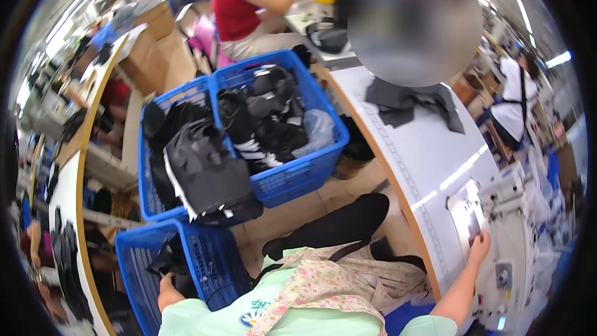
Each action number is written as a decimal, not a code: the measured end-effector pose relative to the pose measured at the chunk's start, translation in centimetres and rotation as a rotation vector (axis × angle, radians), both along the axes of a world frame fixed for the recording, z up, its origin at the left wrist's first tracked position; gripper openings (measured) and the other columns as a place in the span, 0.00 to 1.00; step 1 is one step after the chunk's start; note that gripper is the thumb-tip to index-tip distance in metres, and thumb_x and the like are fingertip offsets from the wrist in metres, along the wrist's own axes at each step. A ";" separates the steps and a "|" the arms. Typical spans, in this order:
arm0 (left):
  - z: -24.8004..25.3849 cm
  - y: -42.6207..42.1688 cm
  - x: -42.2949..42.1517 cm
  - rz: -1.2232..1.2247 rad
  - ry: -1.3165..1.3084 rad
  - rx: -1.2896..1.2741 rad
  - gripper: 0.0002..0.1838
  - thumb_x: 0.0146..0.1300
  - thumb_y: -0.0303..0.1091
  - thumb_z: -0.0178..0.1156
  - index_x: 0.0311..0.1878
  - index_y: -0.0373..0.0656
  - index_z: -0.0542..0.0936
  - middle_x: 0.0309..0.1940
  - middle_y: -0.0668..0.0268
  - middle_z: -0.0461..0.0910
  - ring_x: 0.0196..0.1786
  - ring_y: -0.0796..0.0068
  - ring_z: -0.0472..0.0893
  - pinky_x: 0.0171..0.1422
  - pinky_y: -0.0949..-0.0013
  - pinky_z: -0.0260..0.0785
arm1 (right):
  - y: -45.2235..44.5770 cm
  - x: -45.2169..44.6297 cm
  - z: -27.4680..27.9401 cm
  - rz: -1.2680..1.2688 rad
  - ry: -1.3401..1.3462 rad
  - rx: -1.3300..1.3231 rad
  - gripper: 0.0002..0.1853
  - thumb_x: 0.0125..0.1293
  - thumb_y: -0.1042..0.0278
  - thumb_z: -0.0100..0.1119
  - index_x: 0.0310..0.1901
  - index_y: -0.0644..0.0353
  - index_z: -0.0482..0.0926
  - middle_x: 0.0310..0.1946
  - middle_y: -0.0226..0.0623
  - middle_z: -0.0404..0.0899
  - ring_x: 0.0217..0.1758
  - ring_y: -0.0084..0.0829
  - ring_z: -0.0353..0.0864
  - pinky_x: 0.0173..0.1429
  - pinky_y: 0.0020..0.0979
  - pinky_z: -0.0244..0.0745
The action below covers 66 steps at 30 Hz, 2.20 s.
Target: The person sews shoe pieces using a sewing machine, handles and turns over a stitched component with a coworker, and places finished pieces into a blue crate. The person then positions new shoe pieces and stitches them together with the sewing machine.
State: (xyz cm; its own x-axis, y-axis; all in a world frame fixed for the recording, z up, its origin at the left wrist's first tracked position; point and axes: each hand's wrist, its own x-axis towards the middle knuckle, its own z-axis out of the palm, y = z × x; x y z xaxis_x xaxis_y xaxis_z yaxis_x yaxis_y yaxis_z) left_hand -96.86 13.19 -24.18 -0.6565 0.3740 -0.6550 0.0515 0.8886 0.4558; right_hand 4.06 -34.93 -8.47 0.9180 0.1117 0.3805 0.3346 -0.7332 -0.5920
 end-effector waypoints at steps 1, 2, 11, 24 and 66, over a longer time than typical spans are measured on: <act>-0.7 1.2 -1.5 -0.016 0.074 -0.022 0.40 0.48 0.52 0.67 0.62 0.41 0.67 0.59 0.50 0.70 0.60 0.55 0.73 0.65 0.52 0.65 | 0.0 -0.9 0.6 0.051 -0.045 -0.131 0.11 0.55 0.75 0.51 0.39 0.67 0.77 0.38 0.41 0.76 0.43 0.38 0.74 0.52 0.35 0.69; -0.8 0.9 -4.1 -0.037 0.150 -0.049 0.40 0.47 0.52 0.67 0.62 0.41 0.67 0.60 0.50 0.70 0.60 0.55 0.73 0.65 0.52 0.65 | 0.3 -2.4 1.3 0.016 -0.049 -0.204 0.13 0.56 0.74 0.52 0.42 0.67 0.77 0.43 0.43 0.77 0.46 0.40 0.76 0.55 0.36 0.69; 22.5 20.9 21.6 -0.644 0.846 1.226 0.17 0.70 0.36 0.52 0.51 0.33 0.79 0.49 0.55 0.81 0.52 0.63 0.79 0.58 0.67 0.69 | 5.0 -12.4 3.7 -0.075 -0.006 -0.059 0.15 0.61 0.75 0.55 0.50 0.66 0.76 0.55 0.46 0.75 0.59 0.41 0.73 0.64 0.36 0.66; 33.8 3.1 104.2 -2.444 0.198 1.528 0.23 0.58 0.44 0.60 0.53 0.40 0.77 0.63 0.49 0.67 0.68 0.49 0.63 0.69 0.56 0.60 | 7.1 -14.4 6.6 -0.138 -0.093 -0.027 0.15 0.55 0.73 0.61 0.47 0.60 0.79 0.56 0.45 0.74 0.63 0.47 0.69 0.66 0.42 0.63; 28.9 -10.2 90.2 -2.933 -0.364 2.360 0.18 0.49 0.30 0.60 0.46 0.42 0.82 0.50 0.62 0.80 0.57 0.64 0.76 0.64 0.57 0.67 | 6.2 -21.1 16.7 -0.226 0.335 -0.365 0.05 0.51 0.69 0.58 0.26 0.61 0.75 0.31 0.40 0.74 0.30 0.43 0.78 0.34 0.42 0.75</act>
State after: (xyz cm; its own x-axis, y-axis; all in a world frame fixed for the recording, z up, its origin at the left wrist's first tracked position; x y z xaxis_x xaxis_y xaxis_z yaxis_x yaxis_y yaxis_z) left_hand -6.69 2.96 4.69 0.3858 -0.8590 0.3365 -0.8841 -0.4485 -0.1313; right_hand -17.05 -28.74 8.20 0.9988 -0.0326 0.0362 -0.0187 -0.9428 -0.3329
